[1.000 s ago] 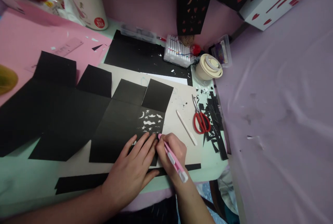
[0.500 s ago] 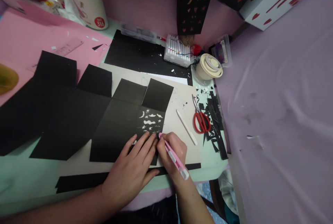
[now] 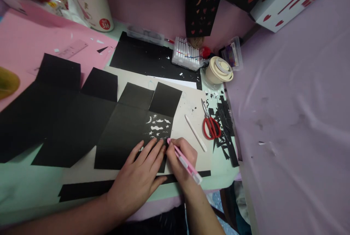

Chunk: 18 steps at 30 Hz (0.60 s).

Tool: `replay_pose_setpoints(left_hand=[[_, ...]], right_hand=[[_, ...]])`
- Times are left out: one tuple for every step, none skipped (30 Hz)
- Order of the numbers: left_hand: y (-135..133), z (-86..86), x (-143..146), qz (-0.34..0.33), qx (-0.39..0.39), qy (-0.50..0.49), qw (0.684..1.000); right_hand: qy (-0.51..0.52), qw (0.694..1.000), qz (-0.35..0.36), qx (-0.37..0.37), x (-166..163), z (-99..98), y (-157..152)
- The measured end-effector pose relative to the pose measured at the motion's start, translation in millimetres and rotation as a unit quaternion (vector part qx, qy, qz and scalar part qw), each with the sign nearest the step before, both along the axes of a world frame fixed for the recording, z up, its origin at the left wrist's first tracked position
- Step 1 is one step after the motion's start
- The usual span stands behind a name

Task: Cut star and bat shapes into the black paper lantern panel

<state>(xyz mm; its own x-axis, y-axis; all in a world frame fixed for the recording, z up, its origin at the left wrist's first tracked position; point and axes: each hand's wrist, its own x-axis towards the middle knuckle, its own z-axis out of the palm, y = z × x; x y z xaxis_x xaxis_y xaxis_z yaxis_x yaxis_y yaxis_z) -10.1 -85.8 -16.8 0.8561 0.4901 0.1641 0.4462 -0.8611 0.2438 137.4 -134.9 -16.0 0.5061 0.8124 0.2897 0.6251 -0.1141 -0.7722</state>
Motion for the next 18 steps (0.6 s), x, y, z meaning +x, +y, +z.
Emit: replay_pose_setpoints(left_hand=[[0.1,-0.1,-0.1,0.000,0.001,0.001,1.000],[0.1,-0.2,-0.2,0.001,0.002,0.003,1.000],[0.1,-0.2,-0.4,0.001,0.003,0.004,1.000],[-0.1,-0.2,-0.6,0.001,0.003,0.004,1.000],[-0.2,-0.3,-1.0,0.000,0.004,0.004,1.000],[-0.5,-0.3,-1.3,0.000,0.004,0.003,1.000],[-0.7,-0.5,-1.7,0.000,0.003,0.003,1.000],[-0.8,-0.6,-2.0,0.000,0.003,0.001,1.000],[-0.9,-0.9,-2.1,0.001,0.002,0.000,1.000],[-0.9,-1.2,-2.2,0.001,0.001,-0.001,1.000],[-0.7,-1.5,-2.1,0.001,0.001,-0.002,1.000],[-0.5,-1.8,-1.8,0.001,0.002,-0.003,1.000],[-0.3,-2.1,-1.6,0.000,0.002,-0.003,1.000],[-0.1,-2.3,-1.3,0.000,0.002,-0.002,1.000],[0.1,-2.3,-1.2,0.000,0.002,-0.001,1.000],[0.2,-2.3,-1.1,0.000,0.001,0.000,1.000],[0.2,-2.1,-1.1,0.000,0.000,0.001,1.000],[0.2,-1.8,-1.2,0.000,0.000,0.001,1.000]], right_hand=[[0.027,1.000,-0.004,-0.002,3.2,1.2,-0.2],[0.057,0.998,-0.005,-0.008,7.6,3.1,-0.3],[0.089,0.996,-0.001,-0.015,13.3,5.9,-0.1],[0.117,0.992,0.017,-0.034,20.1,9.5,0.4],[0.142,0.987,0.052,-0.055,27.6,13.6,1.4],[0.162,0.981,0.094,-0.059,35.5,17.9,2.7],[0.178,0.972,0.142,-0.063,43.3,22.1,4.5],[0.188,0.962,0.184,-0.068,50.5,25.6,6.6],[0.196,0.954,0.215,-0.076,56.9,28.2,9.0],[0.206,0.945,0.239,-0.088,62.0,29.7,11.4],[0.216,0.938,0.253,-0.095,65.9,30.0,13.8],[0.223,0.934,0.262,-0.099,68.6,29.4,16.0],[0.229,0.931,0.265,-0.100,70.2,28.1,18.0],[0.231,0.930,0.267,-0.098,70.9,26.6,19.8],[0.230,0.930,0.271,-0.098,71.0,25.2,21.3],[0.227,0.928,0.278,-0.100,70.8,24.3,22.5],[0.224,0.926,0.287,-0.104,70.4,24.1,23.6],[0.221,0.922,0.297,-0.110,70.1,24.5,24.4]])
